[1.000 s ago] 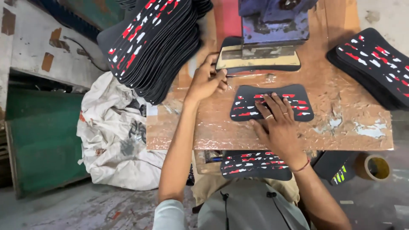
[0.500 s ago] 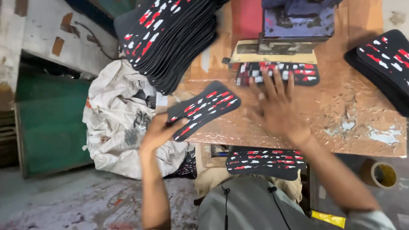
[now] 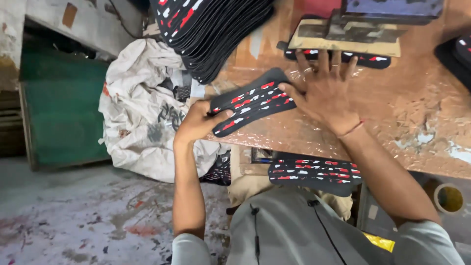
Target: The recorder sorts and stacks patterned fabric pieces on a production workbench near a press machine.
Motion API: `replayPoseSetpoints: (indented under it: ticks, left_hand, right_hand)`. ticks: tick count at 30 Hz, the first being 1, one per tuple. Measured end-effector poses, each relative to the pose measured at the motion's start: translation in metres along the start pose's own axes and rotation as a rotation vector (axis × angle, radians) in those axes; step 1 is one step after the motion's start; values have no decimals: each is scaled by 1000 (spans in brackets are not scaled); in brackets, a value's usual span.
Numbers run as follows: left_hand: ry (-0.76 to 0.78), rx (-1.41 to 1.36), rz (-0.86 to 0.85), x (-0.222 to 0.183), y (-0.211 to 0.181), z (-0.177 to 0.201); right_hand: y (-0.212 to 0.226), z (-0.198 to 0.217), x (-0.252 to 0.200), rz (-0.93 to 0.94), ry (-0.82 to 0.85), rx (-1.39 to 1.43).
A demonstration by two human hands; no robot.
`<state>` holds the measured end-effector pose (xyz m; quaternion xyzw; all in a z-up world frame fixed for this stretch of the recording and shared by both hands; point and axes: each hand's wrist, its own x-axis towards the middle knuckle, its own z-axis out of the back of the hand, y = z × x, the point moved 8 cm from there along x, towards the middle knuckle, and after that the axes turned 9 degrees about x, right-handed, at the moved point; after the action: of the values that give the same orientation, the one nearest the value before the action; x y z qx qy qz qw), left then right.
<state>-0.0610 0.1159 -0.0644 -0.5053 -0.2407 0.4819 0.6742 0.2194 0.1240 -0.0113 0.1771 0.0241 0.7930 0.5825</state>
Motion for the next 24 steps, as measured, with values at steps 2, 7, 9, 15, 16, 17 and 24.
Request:
replayPoseSetpoints:
  ticks: [2, 7, 9, 15, 16, 17, 24]
  left_hand:
    - [1, 0, -27, 4, -3, 6]
    - [16, -44, 26, 1, 3, -1]
    - [13, 5, 40, 1, -3, 3]
    - [-2, -45, 89, -6, -3, -3]
    - [-14, -54, 38, -7, -9, -1]
    - [3, -53, 35, -6, -14, -3]
    - [-43, -59, 89, -10, -13, -2]
  right_hand:
    - [-2, 3, 5, -36, 10, 2]
    - [-6, 4, -4, 7, 26, 95]
    - [-4, 14, -5, 12, 17, 72]
    - [-20, 40, -80, 22, 83, 363]
    - [-22, 45, -94, 0, 86, 451]
    - [-25, 45, -104, -16, 82, 448]
    - [-38, 62, -127, -135, -117, 517]
